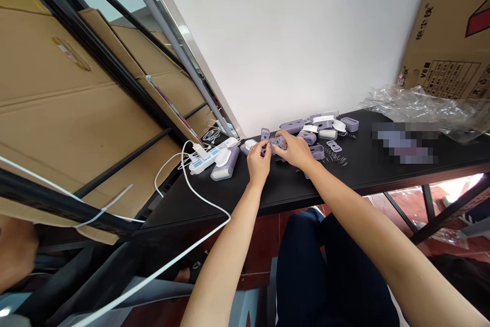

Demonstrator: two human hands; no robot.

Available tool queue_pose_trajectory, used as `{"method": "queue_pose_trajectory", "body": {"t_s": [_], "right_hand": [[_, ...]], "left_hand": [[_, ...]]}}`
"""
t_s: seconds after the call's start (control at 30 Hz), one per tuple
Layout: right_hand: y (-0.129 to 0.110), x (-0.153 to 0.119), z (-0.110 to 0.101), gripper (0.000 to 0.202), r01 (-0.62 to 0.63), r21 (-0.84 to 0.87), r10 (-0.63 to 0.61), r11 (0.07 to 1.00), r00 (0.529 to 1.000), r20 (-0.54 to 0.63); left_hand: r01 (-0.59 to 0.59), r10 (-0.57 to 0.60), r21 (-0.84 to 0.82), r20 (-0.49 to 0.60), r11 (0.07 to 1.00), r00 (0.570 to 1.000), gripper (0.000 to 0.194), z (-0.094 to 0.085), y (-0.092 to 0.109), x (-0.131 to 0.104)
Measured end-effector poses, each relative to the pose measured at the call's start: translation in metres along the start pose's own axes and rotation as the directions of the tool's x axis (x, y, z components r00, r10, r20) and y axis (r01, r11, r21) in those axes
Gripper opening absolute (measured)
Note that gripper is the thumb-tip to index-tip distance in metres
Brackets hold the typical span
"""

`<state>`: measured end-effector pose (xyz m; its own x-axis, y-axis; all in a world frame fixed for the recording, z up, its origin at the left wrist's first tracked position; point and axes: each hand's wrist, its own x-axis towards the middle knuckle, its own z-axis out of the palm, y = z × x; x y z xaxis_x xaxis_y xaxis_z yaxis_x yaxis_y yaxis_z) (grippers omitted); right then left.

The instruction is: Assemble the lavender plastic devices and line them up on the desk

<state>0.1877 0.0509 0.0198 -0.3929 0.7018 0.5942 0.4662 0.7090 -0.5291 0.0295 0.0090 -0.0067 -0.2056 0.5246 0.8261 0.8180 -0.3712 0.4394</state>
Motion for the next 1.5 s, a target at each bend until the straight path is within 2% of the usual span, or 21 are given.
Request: {"method": "queue_pose_trajectory", "body": {"t_s": [0.27,0.53,0.7,0.83,0.93,1.17,1.37,1.5], "right_hand": [[0.002,-0.002,0.0,0.036,-0.003,0.071,0.001,0.997,1.0,0.029],[0.001,-0.003,-0.001,0.036,0.014,0.073,-0.017,0.997,0.999,0.034],[0.002,-0.002,-0.002,0.036,0.022,0.118,-0.03,0.993,0.997,0.066],[0.001,-0.002,-0.004,0.038,-0.022,0.092,0.015,0.995,0.996,0.084],[0.002,-0.001,-0.004,0.037,-0.06,0.097,0.052,0.994,0.995,0.086],[0.01,0.006,0.005,0.035,-0.087,0.345,0.057,0.935,0.994,0.096],[0.005,0.002,0.002,0.036,-0.091,0.204,0.08,0.975,0.995,0.063],[-0.001,0.001,-0.003,0.035,-0.122,0.203,0.118,0.972,0.993,0.032]], "left_hand": [[-0.102,0.102,0.004,0.017,0.995,0.995,0.021,0.001,0.003,-0.002],[-0.059,0.058,0.027,0.012,0.998,0.998,0.018,-0.001,0.005,-0.002],[-0.096,0.095,0.025,0.037,0.995,0.995,0.015,-0.001,0.005,-0.002],[-0.124,0.123,0.01,0.057,0.992,0.991,0.014,0.0,0.006,-0.002],[-0.103,0.103,0.004,0.059,0.995,0.993,0.014,0.0,0.007,-0.002],[-0.109,0.113,-0.038,0.119,0.993,0.986,0.021,-0.005,0.01,-0.003],[-0.016,0.017,-0.033,0.034,0.999,0.999,0.029,-0.004,0.006,-0.002],[0.005,-0.005,-0.049,0.005,0.999,1.0,0.028,-0.002,0.005,-0.002]]}}
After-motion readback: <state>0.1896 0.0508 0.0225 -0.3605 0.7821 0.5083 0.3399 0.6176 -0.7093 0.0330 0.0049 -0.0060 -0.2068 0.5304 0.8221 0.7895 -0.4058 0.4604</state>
